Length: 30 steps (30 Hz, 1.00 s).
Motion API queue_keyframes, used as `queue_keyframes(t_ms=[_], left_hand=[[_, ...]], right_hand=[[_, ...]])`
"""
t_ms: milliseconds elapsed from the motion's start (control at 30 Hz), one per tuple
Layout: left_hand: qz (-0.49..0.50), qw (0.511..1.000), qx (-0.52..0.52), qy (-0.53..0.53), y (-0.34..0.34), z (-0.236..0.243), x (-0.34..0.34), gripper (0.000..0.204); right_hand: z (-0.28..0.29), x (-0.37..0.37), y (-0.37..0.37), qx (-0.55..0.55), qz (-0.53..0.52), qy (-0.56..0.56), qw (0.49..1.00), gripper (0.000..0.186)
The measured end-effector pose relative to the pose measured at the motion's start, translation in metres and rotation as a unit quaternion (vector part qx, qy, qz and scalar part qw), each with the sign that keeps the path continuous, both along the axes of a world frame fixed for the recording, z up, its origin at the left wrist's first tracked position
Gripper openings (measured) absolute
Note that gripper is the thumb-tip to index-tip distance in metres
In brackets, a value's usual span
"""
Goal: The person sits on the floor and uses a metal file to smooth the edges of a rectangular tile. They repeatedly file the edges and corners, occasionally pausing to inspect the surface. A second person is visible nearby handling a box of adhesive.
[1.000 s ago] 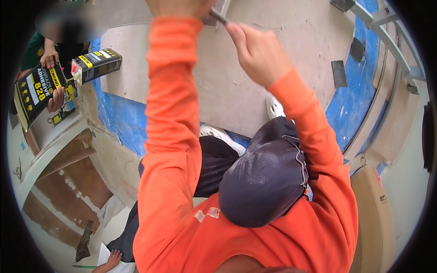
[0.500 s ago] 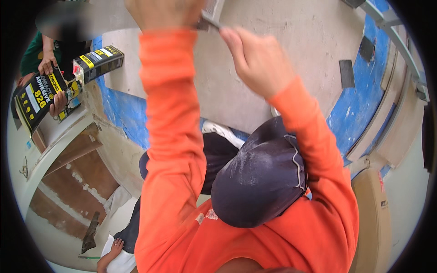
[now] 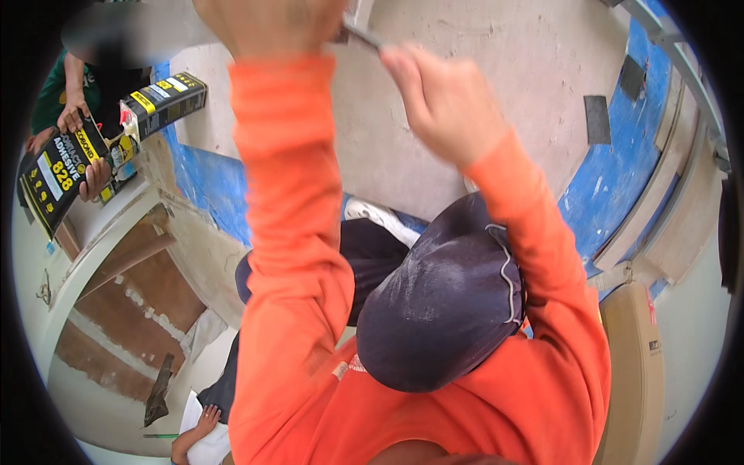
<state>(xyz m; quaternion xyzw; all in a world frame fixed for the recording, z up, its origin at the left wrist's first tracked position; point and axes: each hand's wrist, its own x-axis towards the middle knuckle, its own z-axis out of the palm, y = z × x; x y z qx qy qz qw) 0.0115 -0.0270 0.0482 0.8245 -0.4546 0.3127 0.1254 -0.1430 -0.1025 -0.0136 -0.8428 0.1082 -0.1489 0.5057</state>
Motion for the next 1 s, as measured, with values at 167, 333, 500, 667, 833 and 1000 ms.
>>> queue_keyframes(t_ms=[167, 333, 500, 667, 833, 1000], left_hand=[[0.027, 0.998, 0.061, 0.007, 0.003, 0.006, -0.005, 0.065], [0.012, 0.999, 0.049, -0.002, -0.001, 0.011, -0.007, 0.063], [-0.028, 0.931, -0.233, 0.279, -0.011, 0.011, -0.016, 0.063], [-0.004, 0.996, 0.059, -0.070, -0.006, 0.012, 0.004, 0.064], [0.020, 0.995, 0.079, -0.063, 0.004, 0.011, 0.006, 0.057], [0.001, 0.993, 0.096, -0.074, -0.001, 0.017, -0.006, 0.056]], right_hand=[[-0.013, -0.010, 0.007, 0.043, 0.022, 0.025, 0.999, 0.032], [-0.016, -0.006, 0.008, 0.035, -0.022, -0.079, 0.996, 0.031], [-0.016, 0.001, 0.006, 0.043, 0.014, -0.024, 0.999, 0.035], [-0.019, 0.003, 0.004, 0.052, 0.014, -0.031, 0.998, 0.034], [-0.023, 0.001, 0.007, 0.098, 0.016, -0.048, 0.994, 0.032], [-0.027, 0.003, 0.007, 0.086, 0.031, -0.048, 0.995, 0.031]])
